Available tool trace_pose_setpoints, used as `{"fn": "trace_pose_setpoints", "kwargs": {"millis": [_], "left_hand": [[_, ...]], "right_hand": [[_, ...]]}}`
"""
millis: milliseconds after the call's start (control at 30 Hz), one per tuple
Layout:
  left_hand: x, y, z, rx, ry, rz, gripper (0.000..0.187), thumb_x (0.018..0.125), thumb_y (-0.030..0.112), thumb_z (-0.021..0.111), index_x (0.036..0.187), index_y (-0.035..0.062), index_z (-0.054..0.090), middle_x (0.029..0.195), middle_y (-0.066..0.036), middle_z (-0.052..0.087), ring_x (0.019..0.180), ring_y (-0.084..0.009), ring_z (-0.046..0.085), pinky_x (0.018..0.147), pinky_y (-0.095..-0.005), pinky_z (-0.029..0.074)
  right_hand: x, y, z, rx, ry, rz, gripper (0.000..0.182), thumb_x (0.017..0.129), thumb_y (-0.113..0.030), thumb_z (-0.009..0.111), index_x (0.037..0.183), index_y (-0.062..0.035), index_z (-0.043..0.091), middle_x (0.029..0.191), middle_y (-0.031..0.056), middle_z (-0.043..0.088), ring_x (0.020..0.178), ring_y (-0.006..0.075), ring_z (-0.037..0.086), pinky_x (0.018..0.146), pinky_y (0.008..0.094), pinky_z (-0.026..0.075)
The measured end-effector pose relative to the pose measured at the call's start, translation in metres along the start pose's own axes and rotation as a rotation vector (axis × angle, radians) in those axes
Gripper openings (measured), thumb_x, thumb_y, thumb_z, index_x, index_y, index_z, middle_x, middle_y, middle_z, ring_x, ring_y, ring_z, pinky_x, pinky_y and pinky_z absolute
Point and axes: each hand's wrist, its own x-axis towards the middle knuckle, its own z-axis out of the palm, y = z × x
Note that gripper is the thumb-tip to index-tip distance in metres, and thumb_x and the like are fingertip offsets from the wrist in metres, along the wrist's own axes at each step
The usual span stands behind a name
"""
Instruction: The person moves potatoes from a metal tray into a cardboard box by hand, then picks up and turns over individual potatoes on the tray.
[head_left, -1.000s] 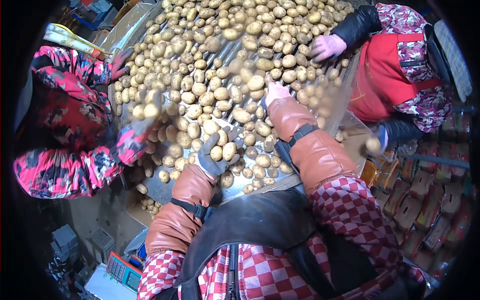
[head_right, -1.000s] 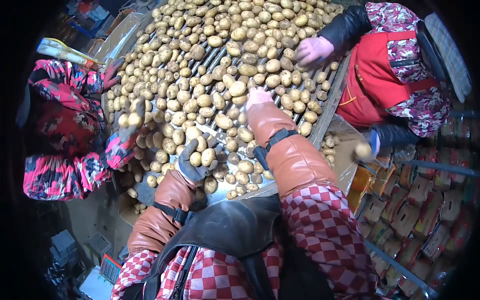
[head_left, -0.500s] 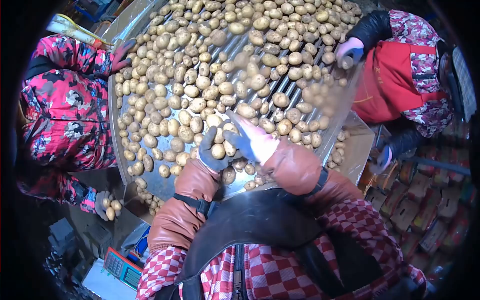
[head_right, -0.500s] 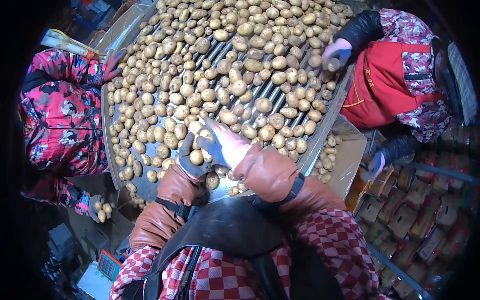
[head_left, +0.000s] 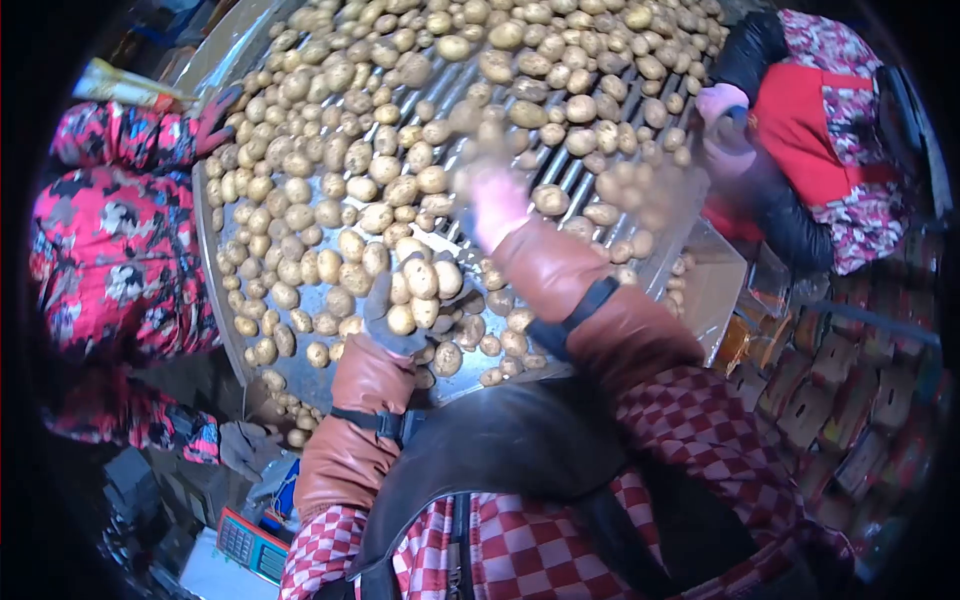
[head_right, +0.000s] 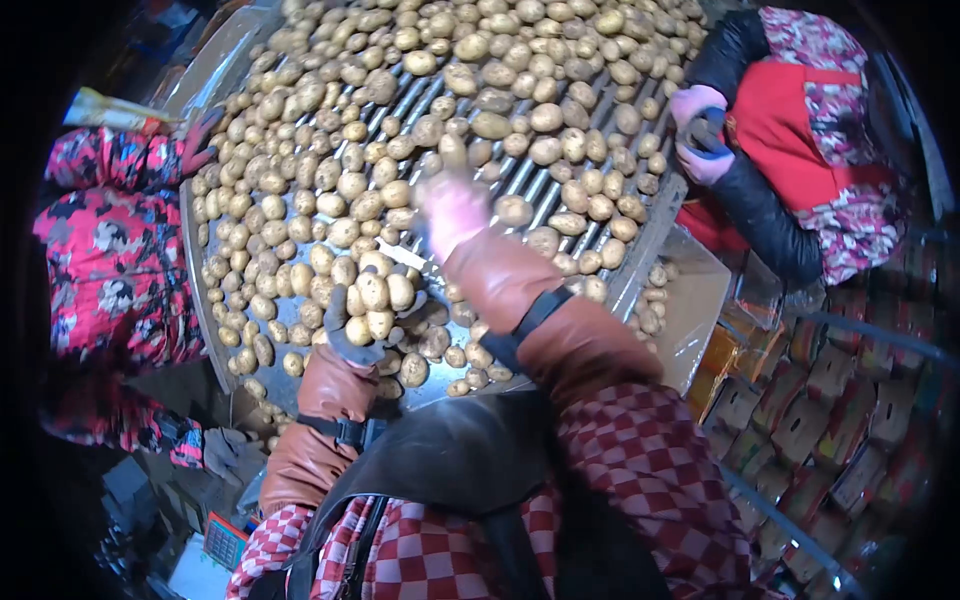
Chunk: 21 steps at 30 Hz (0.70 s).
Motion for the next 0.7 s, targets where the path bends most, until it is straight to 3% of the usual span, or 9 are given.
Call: {"fn": "trace_pose_setpoints", "kwargs": {"millis": [33,100,300,400,433,467,500,533,700], "left_hand": [[0.001,0.0,0.001,0.142,-0.014,0.042,0.066,0.097,0.049,0.046,0.15,0.0119,0.029,0.153,-0.015,0.033,0.14,-0.0359,0.033,0.104,-0.0514,0.044],[0.001,0.0,0.021,0.169,-0.157,-0.059,0.061,0.1,0.045,0.043,0.149,0.0116,0.03,0.152,-0.015,0.035,0.139,-0.0297,0.036,0.114,-0.0458,0.033],[-0.013,-0.003,0.024,-0.01,-0.169,-0.037,0.061,0.097,0.046,0.047,0.141,0.0062,0.037,0.145,-0.014,0.042,0.129,-0.0318,0.044,0.1,-0.0448,0.047],[-0.019,-0.008,0.049,0.106,-0.203,-0.047,0.052,0.1,0.038,0.043,0.141,0.006,0.038,0.143,-0.012,0.043,0.131,-0.031,0.042,0.102,-0.0441,0.045],[-0.026,-0.003,0.034,-0.523,0.0,-0.095,0.055,0.099,0.04,0.047,0.14,0.0049,0.039,0.144,-0.014,0.043,0.131,-0.0311,0.042,0.104,-0.0449,0.043],[-0.034,0.004,0.019,-1.148,0.205,-0.137,0.057,0.097,0.042,0.051,0.139,0.0039,0.041,0.144,-0.016,0.043,0.131,-0.0311,0.043,0.106,-0.0457,0.042],[-0.03,-0.002,0.028,-0.501,0.007,-0.047,0.059,0.096,0.044,0.052,0.139,0.0034,0.041,0.145,-0.017,0.042,0.13,-0.0314,0.044,0.105,-0.0461,0.043],[-0.024,-0.007,0.037,0.15,-0.175,0.042,0.062,0.096,0.045,0.052,0.139,0.003,0.041,0.145,-0.019,0.042,0.13,-0.0316,0.046,0.104,-0.0466,0.044],[-0.03,-0.007,0.044,0.207,0.116,0.083,0.063,0.098,0.047,0.047,0.141,0.0026,0.039,0.147,-0.021,0.04,0.13,-0.0352,0.046,0.1,-0.0508,0.047]], "right_hand": [[-0.02,-0.006,-0.002,-0.216,0.103,-0.42,0.053,0.07,0.0,0.059,0.12,-0.0161,0.06,0.122,0.0091,0.058,0.121,0.0349,0.049,0.101,0.0533,0.04],[-0.052,-0.021,-0.046,0.088,-0.11,-0.463,0.058,0.073,-0.001,0.055,0.128,-0.022,0.058,0.147,0.0081,0.04,0.141,0.0419,0.027,0.115,0.0562,0.026],[-0.124,0.026,-0.078,0.164,-0.441,-0.726,0.042,0.079,-0.002,0.059,0.118,-0.0162,0.065,0.116,0.0092,0.063,0.121,0.0301,0.052,0.103,0.0452,0.043],[-0.094,0.039,-0.124,0.706,-0.131,0.532,0.021,0.085,-0.018,0.064,0.1,-0.0072,0.073,0.081,0.011,0.069,0.08,0.0227,0.069,0.071,0.033,0.054],[-0.074,0.061,-0.135,0.874,0.114,0.629,0.025,0.087,-0.015,0.058,0.107,-0.0085,0.072,0.082,0.0133,0.07,0.077,0.0296,0.069,0.07,0.0384,0.054],[-0.056,0.076,-0.162,-0.068,0.103,0.288,0.032,0.089,-0.012,0.051,0.116,-0.0124,0.068,0.095,0.0173,0.07,0.087,0.0346,0.068,0.078,0.0413,0.054],[-0.039,0.11,-0.157,-0.233,0.121,0.372,0.04,0.09,-0.011,0.046,0.126,-0.0179,0.062,0.109,0.0208,0.066,0.102,0.036,0.065,0.088,0.0442,0.052],[-0.022,0.143,-0.152,-0.358,-0.021,0.399,0.044,0.09,-0.013,0.047,0.132,-0.0216,0.057,0.122,0.02,0.061,0.116,0.0334,0.059,0.097,0.0439,0.048],[0.016,0.133,-0.188,-0.395,-0.504,0.344,0.045,0.085,-0.035,0.065,0.127,-0.0191,0.059,0.121,0.016,0.064,0.117,0.0356,0.058,0.098,0.0448,0.047]]}}
